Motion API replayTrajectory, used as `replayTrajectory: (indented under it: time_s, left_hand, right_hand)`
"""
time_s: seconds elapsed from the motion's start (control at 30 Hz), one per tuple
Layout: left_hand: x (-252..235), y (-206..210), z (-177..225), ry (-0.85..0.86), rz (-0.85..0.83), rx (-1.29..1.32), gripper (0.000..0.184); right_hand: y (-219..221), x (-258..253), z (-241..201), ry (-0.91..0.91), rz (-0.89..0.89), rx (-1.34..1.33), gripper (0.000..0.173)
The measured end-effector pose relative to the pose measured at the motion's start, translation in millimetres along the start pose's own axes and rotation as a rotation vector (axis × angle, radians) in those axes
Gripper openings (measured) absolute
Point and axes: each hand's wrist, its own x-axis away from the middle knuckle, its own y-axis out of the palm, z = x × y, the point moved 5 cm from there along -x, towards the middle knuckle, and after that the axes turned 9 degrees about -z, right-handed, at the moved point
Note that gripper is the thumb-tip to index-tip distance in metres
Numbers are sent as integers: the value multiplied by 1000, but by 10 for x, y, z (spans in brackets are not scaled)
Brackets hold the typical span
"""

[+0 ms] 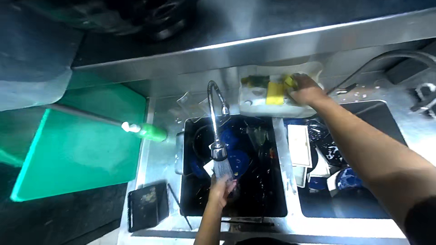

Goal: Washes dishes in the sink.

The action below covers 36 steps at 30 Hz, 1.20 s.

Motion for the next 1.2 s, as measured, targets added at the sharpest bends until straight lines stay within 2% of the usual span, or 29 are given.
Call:
replayTrajectory:
  time_s: [0.07,0.13,0.3,0.43,0.53,0.63,0.7,0.77,0.9,0.97,1.07,1.2]
  left_hand:
    - [170,-80,68,39,38,22,74]
    - [302,-87,226,135,64,-10,75]
    - [434,43,480,280,-66,-6,79]
    - [411,239,514,304,-129,44,79]
    - [370,320,484,299,-119,74,75]
    - [330,361,448,299,-112,53,72]
    - [325,375,439,317,-96,42,69]
    - [330,379,450,337,-91,52,68]
    - [358,379,421,375,-100,65,69]
    - [387,381,382,392,-90,39,69]
    - [451,323,328,413,-68,35,70]
    - [506,201,264,426,-65,120,68]
  right_hand:
    - [300,-237,72,-34,-91,185,62]
    - [498,-337,145,-11,-195,221,73]
    - [509,-331,207,21,-323,202,76]
    - [161,-110,194,-58,-171,65,62]
    - [-185,357,2,-108,3,-100,56]
    - [-271,926,-219,-99,51,-244,59]
    - [-33,1236,-339,-150,-1,-316,65]
    - [447,1535,-515,-258,-122,-338,69]
    - [1597,2330,-1188,-317,-604,-235,92]
    - [2000,2586,-1458,-359,-772,-202,96]
    - [2306,2703,-1598,-352,-834,-199,99]
    - [2429,2613,-1391,-232,-799,-55,99]
